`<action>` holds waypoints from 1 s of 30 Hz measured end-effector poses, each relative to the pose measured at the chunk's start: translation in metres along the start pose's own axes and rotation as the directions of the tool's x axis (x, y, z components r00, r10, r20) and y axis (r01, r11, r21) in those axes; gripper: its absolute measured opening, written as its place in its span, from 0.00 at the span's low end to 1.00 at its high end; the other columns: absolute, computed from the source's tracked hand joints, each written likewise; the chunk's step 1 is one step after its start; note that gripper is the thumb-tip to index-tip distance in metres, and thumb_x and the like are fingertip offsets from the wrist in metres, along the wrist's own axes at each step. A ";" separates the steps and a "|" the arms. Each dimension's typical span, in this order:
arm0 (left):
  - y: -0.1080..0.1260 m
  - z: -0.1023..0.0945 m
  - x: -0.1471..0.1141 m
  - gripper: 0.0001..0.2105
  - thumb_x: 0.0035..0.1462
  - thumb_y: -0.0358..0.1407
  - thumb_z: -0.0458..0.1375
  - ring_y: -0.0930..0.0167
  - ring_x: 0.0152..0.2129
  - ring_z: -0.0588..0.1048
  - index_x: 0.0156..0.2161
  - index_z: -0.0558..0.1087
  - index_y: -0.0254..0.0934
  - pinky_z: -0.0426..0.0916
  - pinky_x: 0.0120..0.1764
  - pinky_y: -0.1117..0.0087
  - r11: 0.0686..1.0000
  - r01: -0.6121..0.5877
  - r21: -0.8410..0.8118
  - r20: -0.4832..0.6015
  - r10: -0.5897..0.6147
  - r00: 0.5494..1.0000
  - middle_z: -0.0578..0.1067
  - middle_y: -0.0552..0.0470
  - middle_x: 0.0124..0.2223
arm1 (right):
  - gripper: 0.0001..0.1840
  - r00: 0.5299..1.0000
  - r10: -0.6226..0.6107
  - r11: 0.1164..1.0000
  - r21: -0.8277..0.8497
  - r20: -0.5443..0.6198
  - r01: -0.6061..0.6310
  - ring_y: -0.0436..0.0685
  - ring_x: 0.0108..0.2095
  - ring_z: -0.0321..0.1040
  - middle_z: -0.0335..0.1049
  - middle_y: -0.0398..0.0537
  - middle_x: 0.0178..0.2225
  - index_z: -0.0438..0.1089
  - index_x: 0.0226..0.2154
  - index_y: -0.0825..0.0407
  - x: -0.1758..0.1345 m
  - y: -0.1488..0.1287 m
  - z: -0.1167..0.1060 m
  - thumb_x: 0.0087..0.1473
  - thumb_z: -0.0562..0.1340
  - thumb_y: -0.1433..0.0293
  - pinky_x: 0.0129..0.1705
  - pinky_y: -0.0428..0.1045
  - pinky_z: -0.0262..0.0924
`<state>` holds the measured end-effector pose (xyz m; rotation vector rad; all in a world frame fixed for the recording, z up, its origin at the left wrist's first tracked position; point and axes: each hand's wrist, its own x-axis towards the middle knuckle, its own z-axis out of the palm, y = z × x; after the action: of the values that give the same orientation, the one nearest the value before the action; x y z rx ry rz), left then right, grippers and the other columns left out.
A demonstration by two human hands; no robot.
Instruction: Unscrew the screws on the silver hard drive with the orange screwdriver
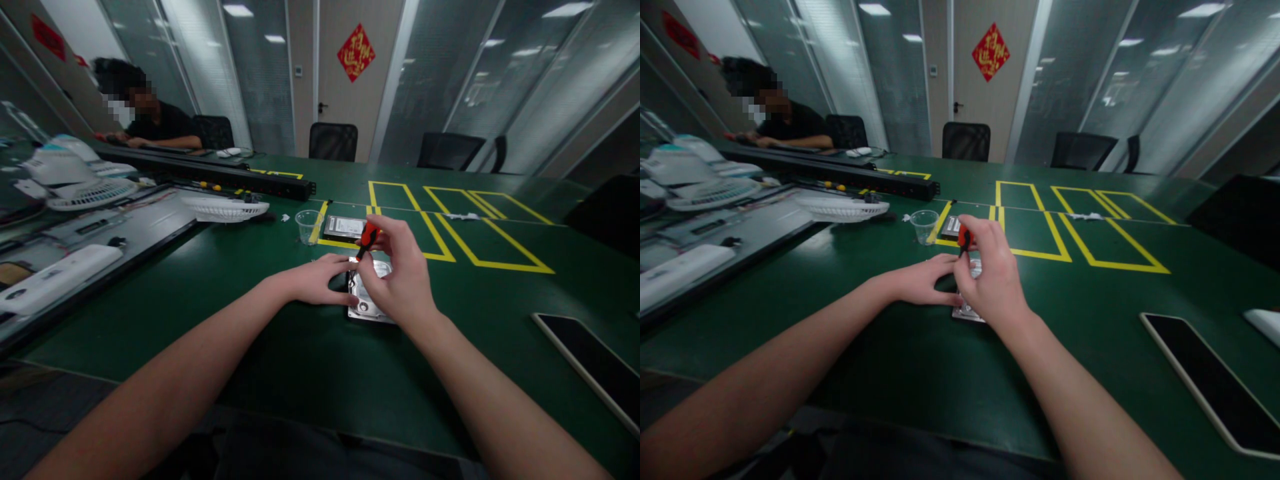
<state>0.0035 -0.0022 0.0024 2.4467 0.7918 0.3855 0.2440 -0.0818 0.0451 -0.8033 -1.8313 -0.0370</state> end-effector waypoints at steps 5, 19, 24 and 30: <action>-0.001 0.001 0.000 0.48 0.73 0.71 0.76 0.36 0.88 0.70 0.85 0.77 0.47 0.65 0.89 0.31 1.000 0.008 0.009 0.001 -0.008 1.000 0.74 0.33 0.89 | 0.38 1.000 -0.010 0.999 0.042 0.026 0.009 0.71 0.63 0.87 0.82 0.56 0.67 0.74 0.77 0.38 0.000 -0.002 0.000 0.70 0.67 0.78 0.66 0.71 0.90; 0.001 -0.002 -0.001 0.49 0.74 0.71 0.74 0.37 0.89 0.68 0.86 0.76 0.45 0.64 0.89 0.32 1.000 -0.007 0.007 0.013 0.007 1.000 0.71 0.32 0.91 | 0.27 1.000 -0.010 0.998 -0.069 -0.015 0.009 0.69 0.54 0.87 0.87 0.53 0.61 0.77 0.72 0.38 0.003 0.001 -0.001 0.76 0.72 0.72 0.58 0.68 0.90; 0.003 -0.004 -0.002 0.51 0.75 0.72 0.73 0.38 0.91 0.66 0.88 0.73 0.45 0.62 0.91 0.33 1.000 0.010 0.016 0.034 -0.011 0.999 0.70 0.33 0.91 | 0.26 0.998 -0.020 0.997 -0.071 -0.055 0.016 0.68 0.52 0.88 0.89 0.52 0.59 0.76 0.71 0.39 0.002 0.001 0.001 0.76 0.70 0.73 0.57 0.67 0.90; 0.002 -0.004 -0.002 0.51 0.75 0.73 0.73 0.39 0.91 0.65 0.89 0.72 0.46 0.61 0.91 0.33 1.000 0.013 0.011 0.046 -0.013 0.999 0.70 0.34 0.92 | 0.33 0.998 0.034 0.997 -0.063 -0.059 -0.038 0.69 0.54 0.89 0.87 0.56 0.65 0.71 0.77 0.39 -0.002 0.004 0.004 0.75 0.70 0.71 0.60 0.69 0.92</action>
<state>0.0012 -0.0030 0.0059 2.4505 0.7922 0.3200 0.2429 -0.0785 0.0403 -0.8714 -1.7680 -0.0949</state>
